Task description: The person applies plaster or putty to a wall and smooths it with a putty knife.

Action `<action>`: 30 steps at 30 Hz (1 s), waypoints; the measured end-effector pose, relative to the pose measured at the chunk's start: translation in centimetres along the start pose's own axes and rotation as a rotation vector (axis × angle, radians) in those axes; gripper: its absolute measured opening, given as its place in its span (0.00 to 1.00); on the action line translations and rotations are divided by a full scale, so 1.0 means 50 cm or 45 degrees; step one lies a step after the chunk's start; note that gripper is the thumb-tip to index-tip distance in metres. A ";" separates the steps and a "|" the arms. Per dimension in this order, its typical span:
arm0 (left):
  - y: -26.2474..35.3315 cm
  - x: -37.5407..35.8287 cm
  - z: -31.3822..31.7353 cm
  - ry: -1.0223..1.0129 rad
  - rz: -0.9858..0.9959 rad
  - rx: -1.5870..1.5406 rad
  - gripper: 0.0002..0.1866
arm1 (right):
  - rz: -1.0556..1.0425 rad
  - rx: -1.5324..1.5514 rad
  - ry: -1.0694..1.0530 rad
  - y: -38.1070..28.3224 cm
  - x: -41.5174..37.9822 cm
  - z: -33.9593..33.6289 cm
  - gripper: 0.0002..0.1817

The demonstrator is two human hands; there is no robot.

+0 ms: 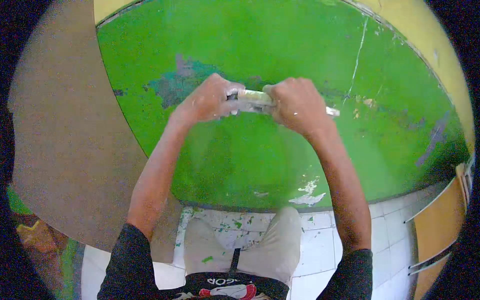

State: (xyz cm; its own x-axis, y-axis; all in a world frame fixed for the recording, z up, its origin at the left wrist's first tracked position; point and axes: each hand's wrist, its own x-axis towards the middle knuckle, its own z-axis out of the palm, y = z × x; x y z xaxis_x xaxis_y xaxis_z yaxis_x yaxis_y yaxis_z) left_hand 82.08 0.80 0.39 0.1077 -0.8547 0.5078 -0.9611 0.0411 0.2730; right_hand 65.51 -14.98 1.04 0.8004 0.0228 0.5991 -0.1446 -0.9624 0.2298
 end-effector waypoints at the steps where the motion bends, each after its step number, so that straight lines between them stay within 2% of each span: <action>1: 0.004 0.007 -0.009 0.006 -0.004 0.002 0.12 | -0.008 0.000 0.002 -0.001 0.006 -0.011 0.08; 4: -0.006 0.014 0.012 0.104 0.143 0.206 0.10 | 0.095 0.053 0.030 -0.004 -0.020 0.001 0.07; 6: -0.074 -0.013 0.105 -0.134 0.202 0.231 0.08 | 0.105 0.130 -0.075 0.004 -0.079 0.126 0.10; 7: -0.087 -0.034 0.145 -0.146 0.157 0.230 0.08 | 0.104 0.171 -0.128 0.004 -0.109 0.173 0.12; 10: -0.065 -0.095 0.198 -0.166 0.054 0.339 0.09 | 0.115 0.241 -0.055 -0.033 -0.194 0.222 0.15; 12: -0.053 -0.111 0.195 -0.170 -0.011 0.454 0.09 | 0.495 0.513 -0.132 -0.051 -0.248 0.231 0.18; 14: -0.039 -0.126 0.168 0.633 0.166 0.336 0.12 | 0.755 0.894 0.036 -0.044 -0.330 0.291 0.22; 15: -0.042 -0.122 0.152 0.631 0.169 0.350 0.12 | 0.952 1.170 0.219 -0.069 -0.355 0.284 0.23; 16: -0.048 -0.113 0.132 0.917 0.123 0.541 0.18 | 1.145 1.448 0.408 -0.096 -0.383 0.279 0.24; 17: -0.052 -0.101 0.117 1.203 0.077 0.734 0.25 | 1.316 1.736 0.438 -0.094 -0.437 0.352 0.25; 18: -0.054 -0.084 0.109 1.195 0.085 0.752 0.25 | 1.485 2.029 0.461 -0.090 -0.493 0.449 0.28; 19: -0.055 -0.065 0.107 1.189 -0.106 0.870 0.31 | 1.574 2.135 0.507 -0.109 -0.543 0.514 0.26; 20: -0.055 -0.049 0.113 1.185 -0.304 0.984 0.37 | 1.660 2.237 0.548 -0.126 -0.582 0.555 0.24; 21: -0.077 -0.038 0.142 1.116 -0.385 1.050 0.45 | 1.768 2.461 0.571 -0.151 -0.597 0.560 0.23; 22: -0.085 -0.029 0.171 1.116 -0.389 1.066 0.45 | 1.878 2.685 0.586 -0.176 -0.610 0.567 0.22; 24: -0.089 -0.017 0.232 1.201 -0.330 1.008 0.46 | 1.872 2.822 0.546 -0.200 -0.651 0.605 0.21; 26: -0.089 -0.026 0.280 1.132 -0.293 1.030 0.47 | 1.871 2.970 0.506 -0.200 -0.653 0.630 0.20; 28: -0.091 -0.051 0.323 0.842 -0.076 1.094 0.43 | 1.863 2.978 0.473 -0.196 -0.640 0.613 0.19; 29: -0.099 -0.064 0.343 0.828 -0.078 1.102 0.43 | 1.790 2.979 0.469 -0.191 -0.635 0.605 0.17; 30: -0.108 -0.079 0.364 0.673 0.062 1.145 0.41 | 1.797 2.985 0.464 -0.193 -0.644 0.618 0.17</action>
State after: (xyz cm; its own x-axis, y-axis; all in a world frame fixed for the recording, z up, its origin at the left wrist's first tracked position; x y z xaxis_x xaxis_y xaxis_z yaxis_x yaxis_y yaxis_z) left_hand 82.20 -5.47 -17.95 -0.0469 -0.5180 0.8541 -0.7789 -0.5164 -0.3560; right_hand 59.12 -14.77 -44.14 0.7701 -0.5934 -0.2340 0.4095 0.7412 -0.5320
